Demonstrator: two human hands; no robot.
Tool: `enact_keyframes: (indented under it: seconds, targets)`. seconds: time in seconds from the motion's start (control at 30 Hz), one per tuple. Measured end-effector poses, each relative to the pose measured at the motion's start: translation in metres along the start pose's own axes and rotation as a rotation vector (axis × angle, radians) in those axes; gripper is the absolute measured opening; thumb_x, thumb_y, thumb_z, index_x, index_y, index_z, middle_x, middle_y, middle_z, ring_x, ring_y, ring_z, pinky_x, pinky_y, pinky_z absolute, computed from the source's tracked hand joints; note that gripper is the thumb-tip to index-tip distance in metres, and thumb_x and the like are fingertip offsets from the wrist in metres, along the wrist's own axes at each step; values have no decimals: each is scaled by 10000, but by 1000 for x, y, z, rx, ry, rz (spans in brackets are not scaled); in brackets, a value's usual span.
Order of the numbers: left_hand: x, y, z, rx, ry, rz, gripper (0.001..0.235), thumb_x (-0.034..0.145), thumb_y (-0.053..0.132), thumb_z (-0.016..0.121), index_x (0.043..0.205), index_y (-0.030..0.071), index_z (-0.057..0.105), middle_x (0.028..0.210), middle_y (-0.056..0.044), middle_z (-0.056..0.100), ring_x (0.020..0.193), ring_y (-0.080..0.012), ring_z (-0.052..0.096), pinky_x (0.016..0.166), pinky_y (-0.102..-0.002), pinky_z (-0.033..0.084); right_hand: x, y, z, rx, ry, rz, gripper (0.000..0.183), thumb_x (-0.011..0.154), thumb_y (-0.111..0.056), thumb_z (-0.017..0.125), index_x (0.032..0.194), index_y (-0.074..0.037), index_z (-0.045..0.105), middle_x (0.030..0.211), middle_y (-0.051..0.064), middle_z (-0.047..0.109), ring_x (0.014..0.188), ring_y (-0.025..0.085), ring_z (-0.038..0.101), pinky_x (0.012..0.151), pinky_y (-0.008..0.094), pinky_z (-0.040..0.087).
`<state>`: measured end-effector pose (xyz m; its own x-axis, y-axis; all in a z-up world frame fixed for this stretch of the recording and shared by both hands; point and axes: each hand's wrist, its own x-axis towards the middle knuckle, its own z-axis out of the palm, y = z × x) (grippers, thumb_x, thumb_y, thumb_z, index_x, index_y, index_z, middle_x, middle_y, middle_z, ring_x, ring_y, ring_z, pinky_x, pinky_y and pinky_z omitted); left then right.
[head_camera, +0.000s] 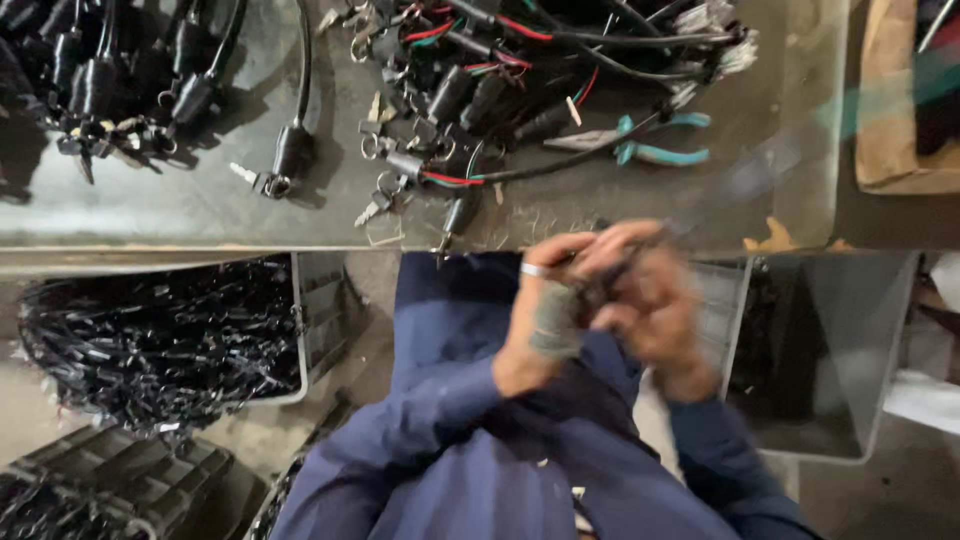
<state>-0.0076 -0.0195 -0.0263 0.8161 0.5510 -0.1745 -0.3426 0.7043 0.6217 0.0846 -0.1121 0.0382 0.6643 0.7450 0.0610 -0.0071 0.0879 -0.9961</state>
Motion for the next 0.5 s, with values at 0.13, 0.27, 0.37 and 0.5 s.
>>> enact_keyframes:
  seconds: [0.13, 0.27, 0.37, 0.5]
  targets:
    - [15, 35, -25, 289, -16, -64, 324, 999, 85, 534, 1320, 92, 487, 862, -16, 561, 703, -77, 498, 596, -221, 393, 58, 9, -61, -1264, 139, -340, 490, 985, -356, 831, 1278, 0, 667, 1326, 160, 566, 1211, 350, 526, 1048, 476, 438]
    - [21, 48, -32, 466, -125, 135, 343, 1039, 79, 510, 1382, 73, 506, 873, -19, 541, 764, -79, 488, 692, -226, 383, 75, 9, -70, -1417, 16, -386, 554, 907, -418, 846, 1192, 23, 671, 1221, 188, 591, 1140, 406, 535, 969, 514, 442]
    - [25, 60, -31, 411, -124, 93, 389, 999, 66, 533, 1386, 61, 499, 892, -34, 542, 770, -89, 489, 681, -232, 377, 39, -21, -72, -1472, 14, -30, 425, 998, -411, 862, 1028, -40, 656, 1073, 132, 616, 960, 330, 611, 832, 449, 486]
    - [27, 82, -33, 373, -132, -137, 350, 1025, 86, 502, 1375, 76, 508, 835, -22, 572, 694, -57, 465, 624, -202, 360, -38, -15, -64, -526, -169, 381, 563, 744, -215, 799, 1220, -32, 562, 1001, 25, 682, 915, 151, 685, 765, 317, 566]
